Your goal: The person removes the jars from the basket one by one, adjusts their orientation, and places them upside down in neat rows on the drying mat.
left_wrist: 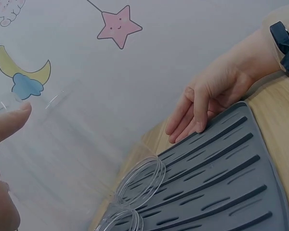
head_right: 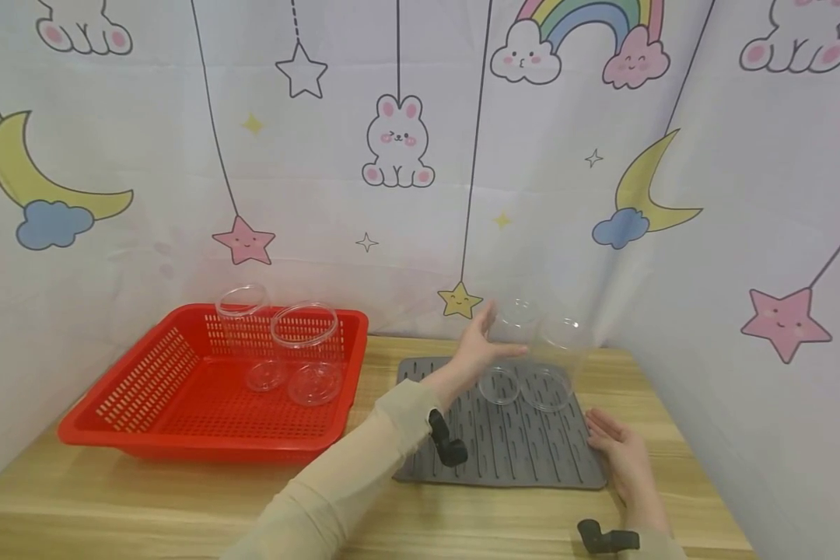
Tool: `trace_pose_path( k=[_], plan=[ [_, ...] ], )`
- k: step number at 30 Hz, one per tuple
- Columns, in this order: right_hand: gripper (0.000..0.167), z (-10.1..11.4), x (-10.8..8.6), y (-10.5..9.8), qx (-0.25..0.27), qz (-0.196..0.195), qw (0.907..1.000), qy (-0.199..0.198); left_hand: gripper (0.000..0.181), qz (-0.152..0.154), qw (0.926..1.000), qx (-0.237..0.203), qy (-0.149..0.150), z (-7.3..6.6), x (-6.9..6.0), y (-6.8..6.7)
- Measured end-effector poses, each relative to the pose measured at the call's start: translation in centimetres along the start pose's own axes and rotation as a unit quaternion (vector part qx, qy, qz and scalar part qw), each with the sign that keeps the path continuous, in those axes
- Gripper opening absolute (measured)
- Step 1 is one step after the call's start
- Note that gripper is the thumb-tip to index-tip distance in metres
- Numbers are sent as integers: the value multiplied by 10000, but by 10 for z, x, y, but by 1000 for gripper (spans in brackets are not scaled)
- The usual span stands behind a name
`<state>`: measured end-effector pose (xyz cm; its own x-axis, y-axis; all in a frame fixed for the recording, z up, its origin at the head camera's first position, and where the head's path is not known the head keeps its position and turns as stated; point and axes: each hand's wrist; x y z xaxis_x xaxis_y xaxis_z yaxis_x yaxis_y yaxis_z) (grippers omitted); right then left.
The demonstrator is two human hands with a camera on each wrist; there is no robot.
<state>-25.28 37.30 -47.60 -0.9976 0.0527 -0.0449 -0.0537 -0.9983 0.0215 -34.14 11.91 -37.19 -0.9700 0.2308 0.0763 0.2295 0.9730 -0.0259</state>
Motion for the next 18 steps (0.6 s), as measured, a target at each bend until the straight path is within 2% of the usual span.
trace_pose_path(
  k=[4,9,14,18],
  plan=[
    [72,-1,1,1,2,15,10000,19,101,-110,9998,-110,-92,-2,-3,-1],
    [72,-2,2,0,-106,-10,9999,35,101,-445,9981,-385,-171,-9,-11,-3],
    [71,-3,2,0,-249,-31,9997,36,100,-691,9966,-449,-37,-21,-28,-10],
    [70,-5,3,2,-289,-16,9996,38,96,-706,9955,-613,126,-32,-46,-23]
  ],
)
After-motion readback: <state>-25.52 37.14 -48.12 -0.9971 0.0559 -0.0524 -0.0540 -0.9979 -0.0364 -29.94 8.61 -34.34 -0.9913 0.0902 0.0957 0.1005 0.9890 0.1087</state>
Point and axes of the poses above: each hand's wrist, its own x-axis towards the middle knuckle, its own y-axis out of the palm, z = x × y, and after that the axes turned 4 degrees about x, right-handed
